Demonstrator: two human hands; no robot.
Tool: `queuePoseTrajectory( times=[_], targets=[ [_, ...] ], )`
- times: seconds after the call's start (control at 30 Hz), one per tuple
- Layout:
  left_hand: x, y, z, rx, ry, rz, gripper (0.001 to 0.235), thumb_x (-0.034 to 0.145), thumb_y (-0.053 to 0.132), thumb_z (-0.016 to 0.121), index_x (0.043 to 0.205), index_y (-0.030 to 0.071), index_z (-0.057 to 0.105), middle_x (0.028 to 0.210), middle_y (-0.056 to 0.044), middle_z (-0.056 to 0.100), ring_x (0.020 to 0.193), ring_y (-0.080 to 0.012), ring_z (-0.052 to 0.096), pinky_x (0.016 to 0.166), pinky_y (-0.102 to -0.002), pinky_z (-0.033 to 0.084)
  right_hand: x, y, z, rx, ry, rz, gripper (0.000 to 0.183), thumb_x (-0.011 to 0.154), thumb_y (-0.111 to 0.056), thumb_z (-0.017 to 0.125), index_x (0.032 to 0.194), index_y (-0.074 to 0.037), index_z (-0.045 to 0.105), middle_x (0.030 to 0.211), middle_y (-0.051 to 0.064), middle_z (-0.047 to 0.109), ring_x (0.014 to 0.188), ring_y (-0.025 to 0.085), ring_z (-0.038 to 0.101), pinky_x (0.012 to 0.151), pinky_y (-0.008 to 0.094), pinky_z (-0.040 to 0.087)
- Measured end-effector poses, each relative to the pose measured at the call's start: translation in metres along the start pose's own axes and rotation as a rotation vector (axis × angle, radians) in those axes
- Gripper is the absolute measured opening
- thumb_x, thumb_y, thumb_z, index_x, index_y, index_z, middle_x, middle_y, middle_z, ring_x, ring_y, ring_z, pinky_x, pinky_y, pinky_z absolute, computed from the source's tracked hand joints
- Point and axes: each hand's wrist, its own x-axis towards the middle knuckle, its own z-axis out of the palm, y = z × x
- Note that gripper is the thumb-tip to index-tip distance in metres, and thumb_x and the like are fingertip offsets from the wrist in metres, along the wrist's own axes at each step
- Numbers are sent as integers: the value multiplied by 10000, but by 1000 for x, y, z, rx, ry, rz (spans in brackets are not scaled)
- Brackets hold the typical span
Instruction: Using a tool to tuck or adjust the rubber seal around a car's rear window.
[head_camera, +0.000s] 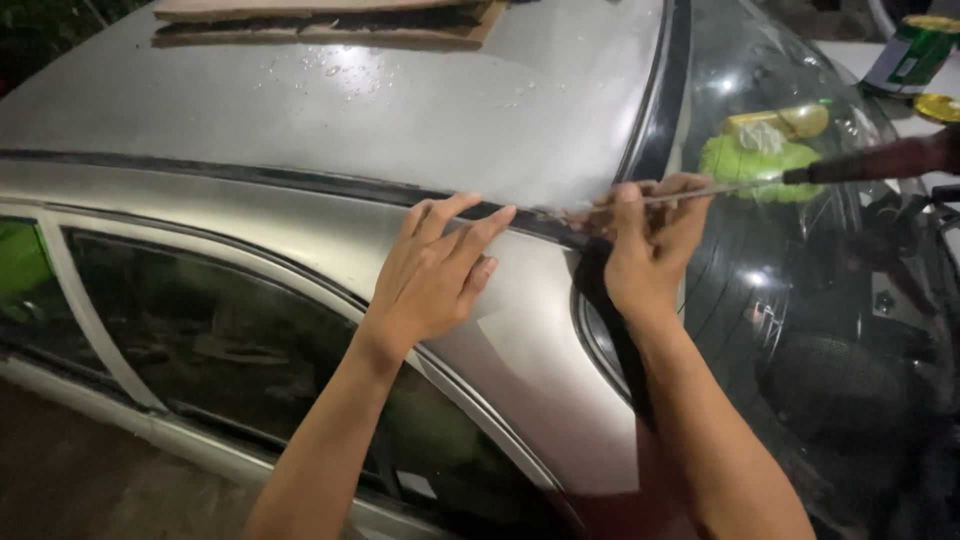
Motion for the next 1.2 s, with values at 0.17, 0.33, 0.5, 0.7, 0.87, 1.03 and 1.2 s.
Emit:
queuePoseTrajectory(
  times=[0.17,0.33,0.5,0.7,0.87,1.03,1.2],
  targets=[
    [0,0,4,55,60,43,505,1064,337,422,1543,185,475,1242,-51,705,1419,-268,429,1095,-455,382,-5,18,-5,50,-56,-10,232,1121,-207,527,1068,-100,328,800,77,601,608,181,673,543,260,574],
    [0,1,5,87,97,69,505,1072,337,428,1553,184,459,1382,-34,641,1431,-280,404,1092,-438,390,-11,41,-8,55,-74,-63,248,1104,-157,558,1037,-89,329,803,77,544,687,251,730,569,283,600],
    [13,14,-1,134,120,155,496,1044,237,535,1533,168,484,1198,-47,698,1328,-284,507,1062,-442,448,-19,43,-5,-57,-59,-111,272,1059,-89,646,1006,-64,380,773,101,596,696,267,750,561,294,583],
    [20,37,16,-192,201,-149,488,1082,265,487,1538,92,475,1094,-28,768,1299,-251,553,1089,-432,392,-7,43,-28,11,-19,70,191,1143,-172,492,1088,-111,320,886,83,627,752,184,705,635,272,584],
    [21,39,12,-189,170,-175,482,1090,284,457,1535,100,491,1040,-30,778,1287,-253,566,1092,-437,393,-5,34,-22,75,-12,66,212,1131,-164,514,1062,-133,316,833,86,634,707,172,702,622,255,581],
    [20,42,11,-153,150,-171,489,1077,294,476,1531,115,497,1043,-40,781,1318,-267,551,1089,-456,391,-5,29,-17,-16,-64,-83,231,1110,-149,540,1013,-105,335,770,78,571,665,251,722,581,299,604],
    [26,48,0,-71,2,-151,650,1059,330,505,1618,57,316,1292,-123,734,1469,-339,404,1161,-513,288,-4,16,-15,-28,77,-39,209,1113,-160,536,1069,-92,344,849,52,471,739,230,695,613,314,610]
  ],
)
